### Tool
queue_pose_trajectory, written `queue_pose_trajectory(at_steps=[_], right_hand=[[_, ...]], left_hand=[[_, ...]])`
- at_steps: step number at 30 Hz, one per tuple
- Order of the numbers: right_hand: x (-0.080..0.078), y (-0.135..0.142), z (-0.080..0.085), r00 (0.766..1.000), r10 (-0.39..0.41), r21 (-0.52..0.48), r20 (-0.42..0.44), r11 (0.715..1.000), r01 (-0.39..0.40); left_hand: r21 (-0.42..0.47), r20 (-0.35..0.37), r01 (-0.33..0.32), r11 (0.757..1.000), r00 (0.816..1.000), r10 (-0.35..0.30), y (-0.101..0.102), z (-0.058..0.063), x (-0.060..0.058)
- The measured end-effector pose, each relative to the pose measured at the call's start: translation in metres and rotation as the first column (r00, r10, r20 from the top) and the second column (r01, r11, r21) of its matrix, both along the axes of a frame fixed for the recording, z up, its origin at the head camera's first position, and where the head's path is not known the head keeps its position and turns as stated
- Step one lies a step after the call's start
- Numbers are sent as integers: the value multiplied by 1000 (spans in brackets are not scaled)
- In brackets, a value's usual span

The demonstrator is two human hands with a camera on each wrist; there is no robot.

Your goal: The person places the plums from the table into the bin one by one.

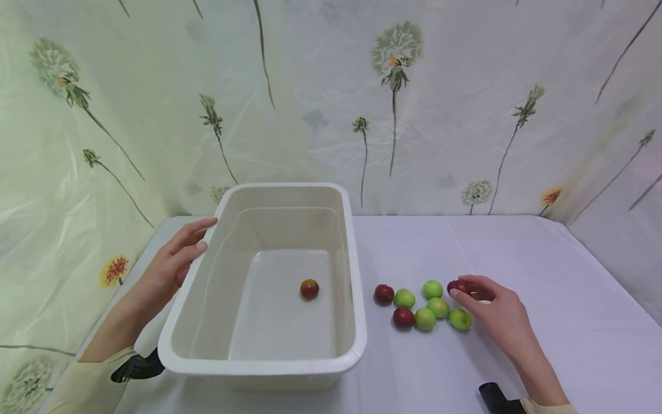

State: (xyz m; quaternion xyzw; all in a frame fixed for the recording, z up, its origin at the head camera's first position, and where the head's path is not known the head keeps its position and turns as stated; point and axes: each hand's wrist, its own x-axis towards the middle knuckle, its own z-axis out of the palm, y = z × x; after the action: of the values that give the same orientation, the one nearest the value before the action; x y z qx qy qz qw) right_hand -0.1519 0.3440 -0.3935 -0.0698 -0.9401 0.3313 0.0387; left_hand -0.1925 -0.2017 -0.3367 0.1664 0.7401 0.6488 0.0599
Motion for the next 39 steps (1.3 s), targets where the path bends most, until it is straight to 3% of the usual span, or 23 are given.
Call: queue_pose_trajectory(at_steps=[9, 22, 39], right_hand=[[-1, -25, 14, 995, 75, -2, -72, 997, -76], [-4, -51, 28, 966, 180, -15, -185, 982, -186], [-15, -69, 33, 932, 204, -52, -300, 972, -229]], left_hand=[[13, 6, -10, 1000, 1000, 10, -1, 0, 0], [12, 12, -7, 1000, 1000, 7, 0, 1, -1], [4, 9, -10, 1000, 1000, 10, 0, 0, -1]])
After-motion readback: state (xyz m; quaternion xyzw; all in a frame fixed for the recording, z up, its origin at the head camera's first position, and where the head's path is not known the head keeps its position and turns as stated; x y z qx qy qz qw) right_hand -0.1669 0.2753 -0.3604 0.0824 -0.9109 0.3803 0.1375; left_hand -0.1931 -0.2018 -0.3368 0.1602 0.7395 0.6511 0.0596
